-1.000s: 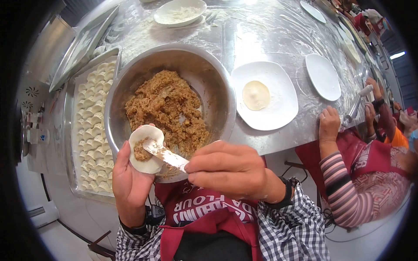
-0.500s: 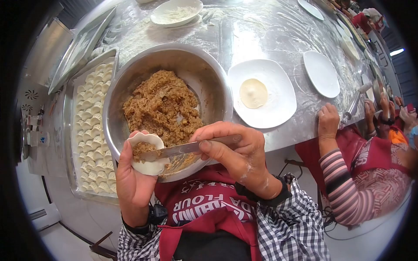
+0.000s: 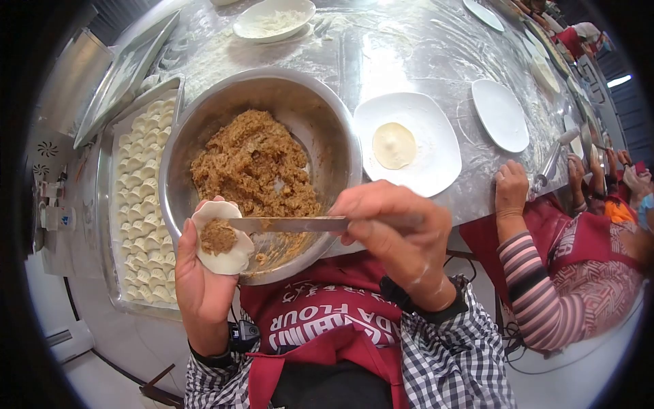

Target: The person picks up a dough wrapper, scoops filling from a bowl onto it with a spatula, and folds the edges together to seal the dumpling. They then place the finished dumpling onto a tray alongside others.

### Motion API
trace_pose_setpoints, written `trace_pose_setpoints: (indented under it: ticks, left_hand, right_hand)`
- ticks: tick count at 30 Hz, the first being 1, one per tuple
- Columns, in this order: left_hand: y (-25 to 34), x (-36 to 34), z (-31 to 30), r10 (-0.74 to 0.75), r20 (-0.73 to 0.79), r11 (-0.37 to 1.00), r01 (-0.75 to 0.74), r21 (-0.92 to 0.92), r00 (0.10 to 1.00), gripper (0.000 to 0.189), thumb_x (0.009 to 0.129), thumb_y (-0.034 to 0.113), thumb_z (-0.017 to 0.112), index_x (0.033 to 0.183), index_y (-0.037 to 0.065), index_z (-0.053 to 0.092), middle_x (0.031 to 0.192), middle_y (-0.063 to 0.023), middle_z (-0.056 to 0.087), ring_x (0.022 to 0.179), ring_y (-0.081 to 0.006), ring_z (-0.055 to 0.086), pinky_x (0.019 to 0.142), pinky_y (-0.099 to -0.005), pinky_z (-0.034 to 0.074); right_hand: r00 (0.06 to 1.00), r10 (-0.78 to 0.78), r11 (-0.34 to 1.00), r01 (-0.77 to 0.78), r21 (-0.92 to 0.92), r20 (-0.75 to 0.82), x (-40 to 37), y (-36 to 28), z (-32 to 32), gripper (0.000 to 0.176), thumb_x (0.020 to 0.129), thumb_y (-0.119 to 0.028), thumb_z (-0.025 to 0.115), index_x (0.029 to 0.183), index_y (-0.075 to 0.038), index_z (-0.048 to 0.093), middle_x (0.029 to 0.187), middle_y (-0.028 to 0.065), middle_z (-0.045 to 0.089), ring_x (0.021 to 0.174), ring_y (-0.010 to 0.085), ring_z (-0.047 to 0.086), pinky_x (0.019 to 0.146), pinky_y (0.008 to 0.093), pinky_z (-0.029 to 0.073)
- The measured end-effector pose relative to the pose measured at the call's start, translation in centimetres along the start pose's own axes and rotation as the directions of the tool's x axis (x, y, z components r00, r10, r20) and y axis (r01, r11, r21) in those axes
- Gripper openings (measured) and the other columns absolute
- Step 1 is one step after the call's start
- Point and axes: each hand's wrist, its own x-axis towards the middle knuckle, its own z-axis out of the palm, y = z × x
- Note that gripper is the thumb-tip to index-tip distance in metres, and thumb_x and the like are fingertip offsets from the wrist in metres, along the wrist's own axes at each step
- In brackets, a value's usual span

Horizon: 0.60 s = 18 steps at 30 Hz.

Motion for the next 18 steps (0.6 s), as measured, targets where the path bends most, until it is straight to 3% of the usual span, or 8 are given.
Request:
trace_pose_setpoints:
  ticks: [2, 4, 6, 9, 13, 18]
  left_hand:
    - [-0.1, 0.1, 0.1, -0.006, 0.024, 1.0, 0.006, -0.012, 1.0, 0.033, 0.092, 0.018, 0.044, 0.122, 0.002, 0.044, 0.123, -0.0127, 0.049, 0.114, -0.0243, 0.046, 0.097, -0.0436, 0.038]
    - [-0.1, 0.1, 0.1, -0.013, 0.049, 1.0, 0.015, -0.025, 0.999, 0.036, 0.093, 0.018, 0.041, 0.125, 0.001, 0.04, 0.126, -0.0138, 0.046, 0.117, -0.0252, 0.044, 0.099, -0.0439, 0.036]
    - [0.0, 0.1, 0.1, -0.012, 0.019, 1.0, 0.013, -0.028, 1.0, 0.039, 0.094, 0.018, 0.037, 0.129, -0.001, 0.035, 0.131, -0.0148, 0.041, 0.121, -0.0262, 0.039, 0.103, -0.043, 0.031]
    - [-0.2, 0.3, 0.5, 0.02, -0.044, 0.999, -0.018, 0.039, 0.999, 0.04, 0.094, 0.02, 0.035, 0.129, 0.001, 0.035, 0.131, -0.0142, 0.041, 0.12, -0.0251, 0.04, 0.101, -0.042, 0.032]
    - [-0.4, 0.5, 0.6, 0.028, -0.078, 0.999, -0.026, 0.019, 0.997, 0.039, 0.094, 0.019, 0.034, 0.128, 0.0, 0.035, 0.13, -0.0141, 0.042, 0.12, -0.0254, 0.04, 0.101, -0.042, 0.031]
    - [-0.4, 0.7, 0.3, 0.01, -0.031, 1.0, -0.01, -0.012, 0.999, 0.038, 0.094, 0.02, 0.033, 0.128, 0.001, 0.036, 0.13, -0.0128, 0.042, 0.119, -0.0251, 0.041, 0.1, -0.042, 0.032]
  right_hand:
    - [0.996, -0.077, 0.994, 0.079, -0.07, 0.039, -0.1, 0.1, 0.1, 0.013, 0.077, 0.007, 0.058, 0.09, 0.006, 0.059, 0.086, 0.0179, 0.061, 0.069, 0.0201, 0.06, 0.061, 0.027, 0.049]
    - [0.91, -0.283, 0.854, 0.383, -0.352, 0.304, 0.2, -0.2, 0.4, 0.014, 0.074, 0.006, 0.06, 0.088, 0.005, 0.061, 0.086, 0.0192, 0.061, 0.07, 0.0227, 0.061, 0.061, 0.0281, 0.049]
    - [0.896, -0.283, 0.836, 0.406, -0.37, 0.343, 0.0, -0.1, 0.9, 0.016, 0.07, 0.006, 0.062, 0.085, 0.003, 0.062, 0.086, 0.0184, 0.062, 0.072, 0.0247, 0.062, 0.06, 0.0293, 0.05]
    - [0.787, -0.342, 0.689, 0.581, -0.434, 0.513, -0.2, 0.7, 1.4, 0.017, 0.066, -0.001, 0.064, 0.083, 0.002, 0.062, 0.086, 0.0138, 0.062, 0.073, 0.0259, 0.062, 0.061, 0.0318, 0.052]
    - [0.711, -0.329, 0.615, 0.661, -0.43, 0.622, -0.5, 0.9, 1.9, 0.019, 0.065, -0.004, 0.064, 0.083, 0.001, 0.063, 0.087, 0.0144, 0.062, 0.074, 0.0259, 0.062, 0.06, 0.0311, 0.053]
    - [0.727, -0.379, 0.638, 0.654, -0.407, 0.573, -0.6, 0.8, 1.8, 0.021, 0.064, -0.005, 0.064, 0.084, 0.002, 0.063, 0.088, 0.0147, 0.061, 0.075, 0.0261, 0.062, 0.06, 0.031, 0.053]
